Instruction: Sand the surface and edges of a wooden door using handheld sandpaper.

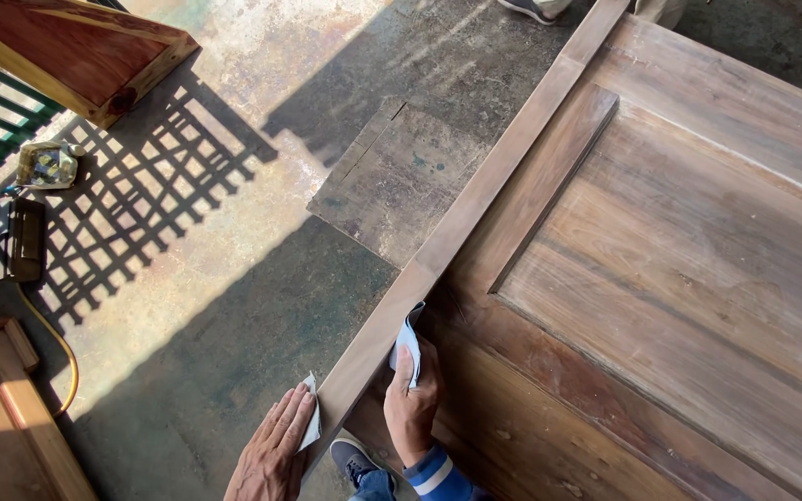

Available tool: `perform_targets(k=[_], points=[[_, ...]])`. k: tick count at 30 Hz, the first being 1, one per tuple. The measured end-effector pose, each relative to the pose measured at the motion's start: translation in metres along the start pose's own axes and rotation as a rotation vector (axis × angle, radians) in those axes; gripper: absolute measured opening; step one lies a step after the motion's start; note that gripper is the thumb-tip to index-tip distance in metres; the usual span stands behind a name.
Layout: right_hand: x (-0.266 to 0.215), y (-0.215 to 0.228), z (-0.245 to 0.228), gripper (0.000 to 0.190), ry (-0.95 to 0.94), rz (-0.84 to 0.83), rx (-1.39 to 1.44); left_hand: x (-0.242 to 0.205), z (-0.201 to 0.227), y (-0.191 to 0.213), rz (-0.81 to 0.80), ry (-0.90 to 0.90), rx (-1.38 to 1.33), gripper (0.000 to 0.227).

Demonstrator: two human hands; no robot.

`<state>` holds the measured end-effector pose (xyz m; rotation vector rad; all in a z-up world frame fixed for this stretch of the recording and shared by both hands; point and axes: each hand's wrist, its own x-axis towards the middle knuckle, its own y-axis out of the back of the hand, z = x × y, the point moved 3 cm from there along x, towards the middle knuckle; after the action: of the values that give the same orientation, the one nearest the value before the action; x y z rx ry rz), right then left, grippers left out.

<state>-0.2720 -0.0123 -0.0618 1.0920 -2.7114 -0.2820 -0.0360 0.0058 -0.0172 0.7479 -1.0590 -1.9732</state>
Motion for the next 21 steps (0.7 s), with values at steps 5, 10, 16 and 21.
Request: perform_targets(k=[5, 10, 16, 21], points=[[0.041, -0.005, 0.014, 0.033, -0.193, 0.028, -0.002, 0.007, 0.021, 0.018, -0.033, 0.026, 0.006, 0.076], [-0.039, 0.002, -0.042, 0.039, -0.095, -0.008, 0.065, 0.01, 0.026, 0.026, -0.02, -0.015, -0.028, 0.074], [-0.057, -0.005, -0.028, 0.039, -0.291, -0.004, 0.137, 0.008, 0.025, 0.035, -0.051, 0.059, -0.204, 0.065], [-0.073, -0.008, -0.031, 0.032, -0.391, 0.044, 0.103, 0.003, 0.02, 0.036, -0.021, -0.043, -0.326, 0.055]])
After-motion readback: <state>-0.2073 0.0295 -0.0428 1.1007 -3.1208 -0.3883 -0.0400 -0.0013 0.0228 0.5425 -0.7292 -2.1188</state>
